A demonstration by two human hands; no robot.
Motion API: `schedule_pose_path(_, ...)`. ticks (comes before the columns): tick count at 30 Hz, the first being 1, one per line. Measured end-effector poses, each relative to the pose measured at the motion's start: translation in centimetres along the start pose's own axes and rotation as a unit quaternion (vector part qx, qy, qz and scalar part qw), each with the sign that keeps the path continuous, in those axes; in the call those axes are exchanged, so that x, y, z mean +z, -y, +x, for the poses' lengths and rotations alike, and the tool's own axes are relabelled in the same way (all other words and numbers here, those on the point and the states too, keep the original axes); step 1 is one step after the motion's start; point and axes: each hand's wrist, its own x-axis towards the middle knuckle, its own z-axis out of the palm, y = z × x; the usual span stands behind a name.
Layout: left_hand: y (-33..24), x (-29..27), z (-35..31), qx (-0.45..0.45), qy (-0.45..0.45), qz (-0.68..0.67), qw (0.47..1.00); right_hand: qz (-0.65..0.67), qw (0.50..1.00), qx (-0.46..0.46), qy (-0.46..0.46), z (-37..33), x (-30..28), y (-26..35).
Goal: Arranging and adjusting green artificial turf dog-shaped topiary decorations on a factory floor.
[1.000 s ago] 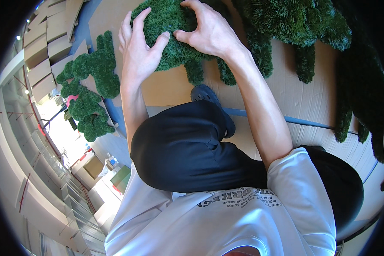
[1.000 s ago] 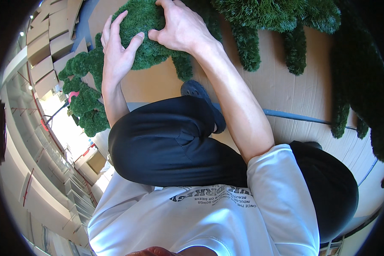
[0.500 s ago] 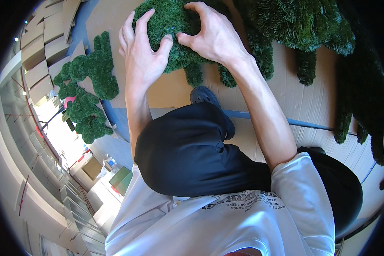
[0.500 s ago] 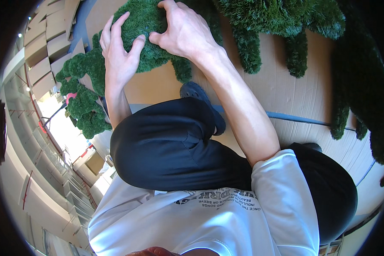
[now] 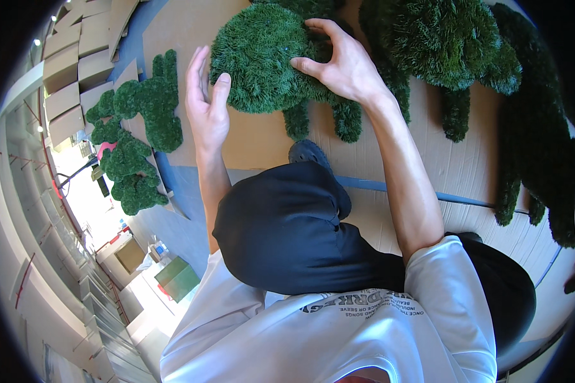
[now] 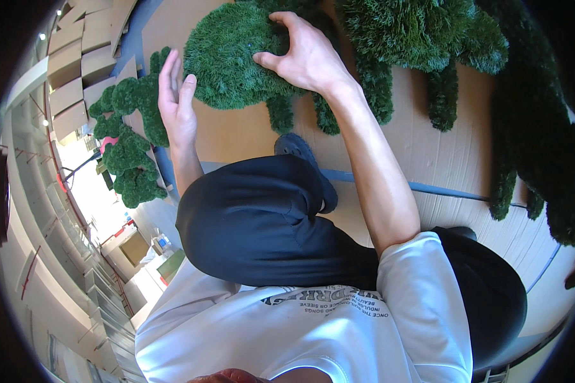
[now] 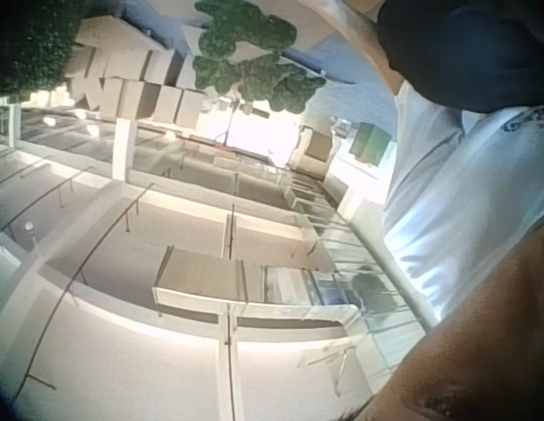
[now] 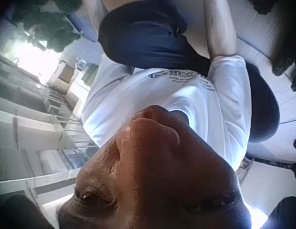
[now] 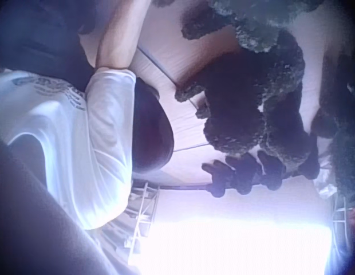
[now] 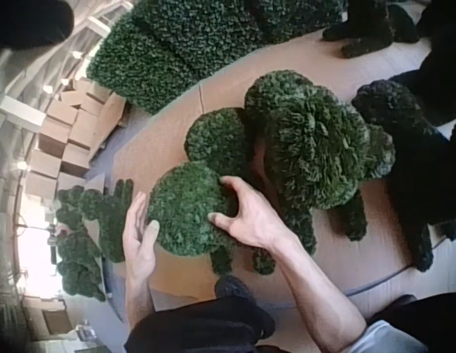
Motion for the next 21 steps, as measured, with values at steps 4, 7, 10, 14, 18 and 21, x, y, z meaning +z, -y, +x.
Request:
schedule_pose_path(4,1.6,0.6,-2.0,-0.123,-0.015,-0.096,0.988,0.261,0.962,0.082,-0.014,-1.1,-0.6,-1.9)
schedule_pose_path(7,1.6,2.2,-2.2,-0.136,-0.051,-0.172,0.974,0.275,0.93,0.228,-0.081,-2.3,-0.7,-3.1)
schedule_pose_path(10,0.9,3.4,-1.4,-0.12,-0.121,-0.087,0.982,0.45,0.829,0.332,-0.018,-3.3,-0.1,-3.5)
schedule_pose_path(14,0.2,2.4,0.8,-0.08,-0.078,-0.054,0.992,0.428,0.852,0.301,-0.026,-3.5,0.5,-2.9)
schedule_pose_path(18,0.1,1.4,2.2,-0.062,0.0,0.044,0.997,0.41,0.863,0.294,-0.026,-3.0,0.2,-2.1)
schedule_pose_path(21,0.2,1.2,2.1,-0.047,0.023,0.046,0.998,0.412,0.865,0.286,-0.014,-3.0,-0.2,-2.0)
